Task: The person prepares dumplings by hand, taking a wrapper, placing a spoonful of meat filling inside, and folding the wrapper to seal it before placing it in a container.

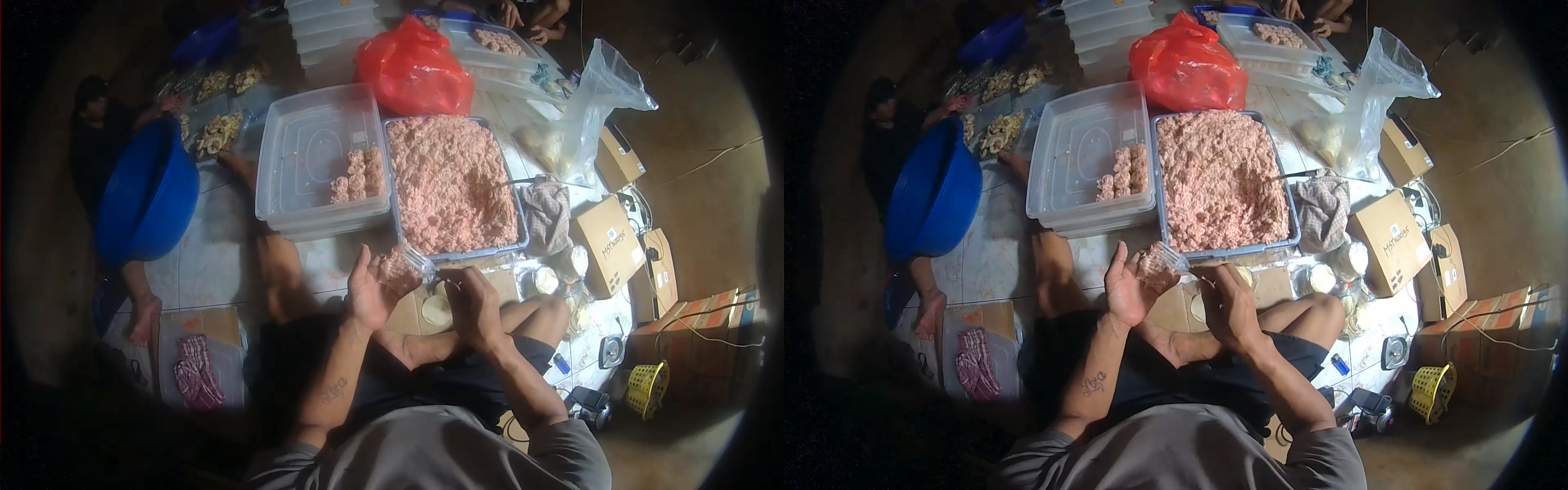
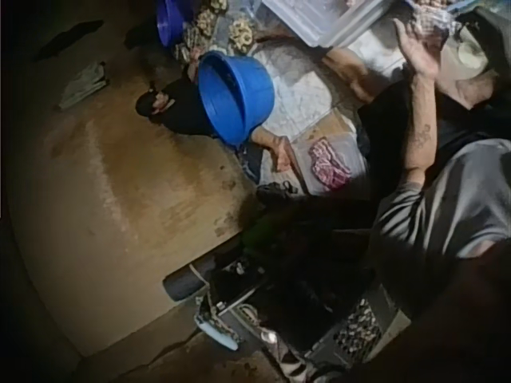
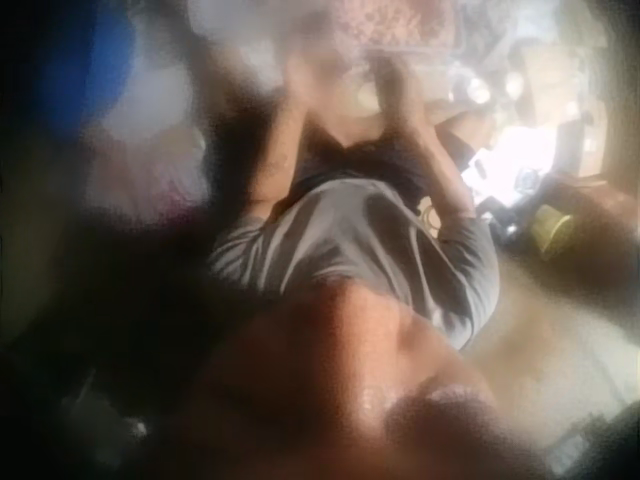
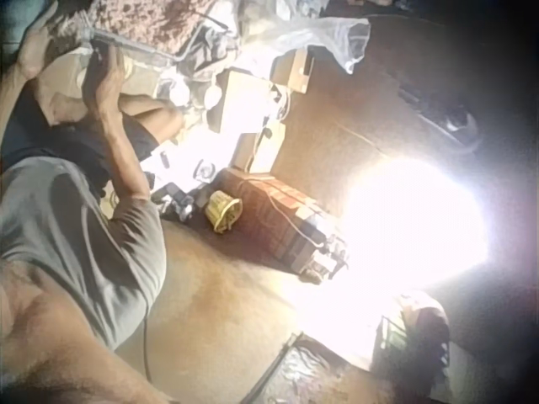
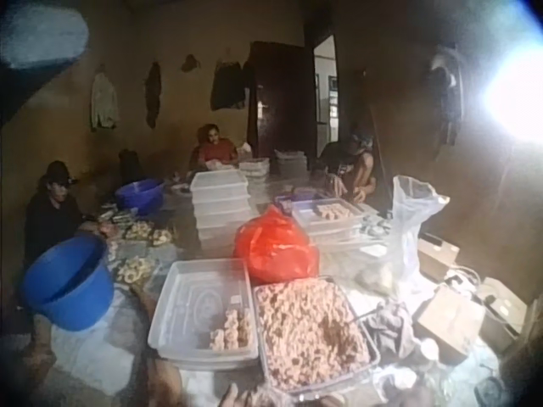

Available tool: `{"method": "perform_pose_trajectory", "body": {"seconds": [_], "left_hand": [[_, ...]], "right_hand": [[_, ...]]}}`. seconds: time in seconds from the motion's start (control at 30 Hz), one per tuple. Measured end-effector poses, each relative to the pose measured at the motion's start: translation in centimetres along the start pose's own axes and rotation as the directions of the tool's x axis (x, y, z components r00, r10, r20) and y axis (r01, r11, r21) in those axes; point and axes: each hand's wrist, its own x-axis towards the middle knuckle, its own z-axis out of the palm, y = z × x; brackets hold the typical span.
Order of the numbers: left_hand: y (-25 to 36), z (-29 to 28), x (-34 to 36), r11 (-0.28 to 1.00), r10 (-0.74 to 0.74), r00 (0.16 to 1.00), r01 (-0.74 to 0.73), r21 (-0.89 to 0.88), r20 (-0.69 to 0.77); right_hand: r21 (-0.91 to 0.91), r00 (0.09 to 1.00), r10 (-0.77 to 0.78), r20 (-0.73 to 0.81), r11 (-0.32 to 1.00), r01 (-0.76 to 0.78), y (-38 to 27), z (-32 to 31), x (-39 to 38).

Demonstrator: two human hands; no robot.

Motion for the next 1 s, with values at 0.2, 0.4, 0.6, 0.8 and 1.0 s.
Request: {"method": "perform_pose_trajectory", "body": {"seconds": [0.2, 0.4, 0.6, 0.8, 1.0], "left_hand": [[0.0, -0.6, 0.4, 0.921, 0.016, 0.993, -0.061, 0.385, 0.118], [1.5, 0.2, -0.3, 0.912, -0.005, 0.991, -0.050, 0.407, 0.133], [0.6, 1.1, -1.0, 0.639, -0.033, 0.959, -0.196, 0.744, 0.281], [1.3, -4.2, -0.6, 0.829, -0.210, 0.950, 0.048, 0.558, 0.232], [1.2, 0.1, 0.3, -0.561, 0.053, 0.794, -0.478, 0.676, 0.606]], "right_hand": [[0.145, 0.971, 0.232, 0.064, 0.960, -0.239, 1.8, -0.1, 0.6], [-0.189, 0.995, -0.052, 0.082, 0.980, 0.066, 3.0, -1.3, 0.4], [0.461, 0.857, 0.389, 0.337, 0.726, -0.510, 2.4, 0.9, 0.6], [0.678, 0.846, 0.246, 0.474, 0.510, -0.529, -2.3, 0.9, 1.6], [0.517, 0.934, 0.344, 0.100, 0.784, -0.344, -0.3, 0.6, 1.6]]}}
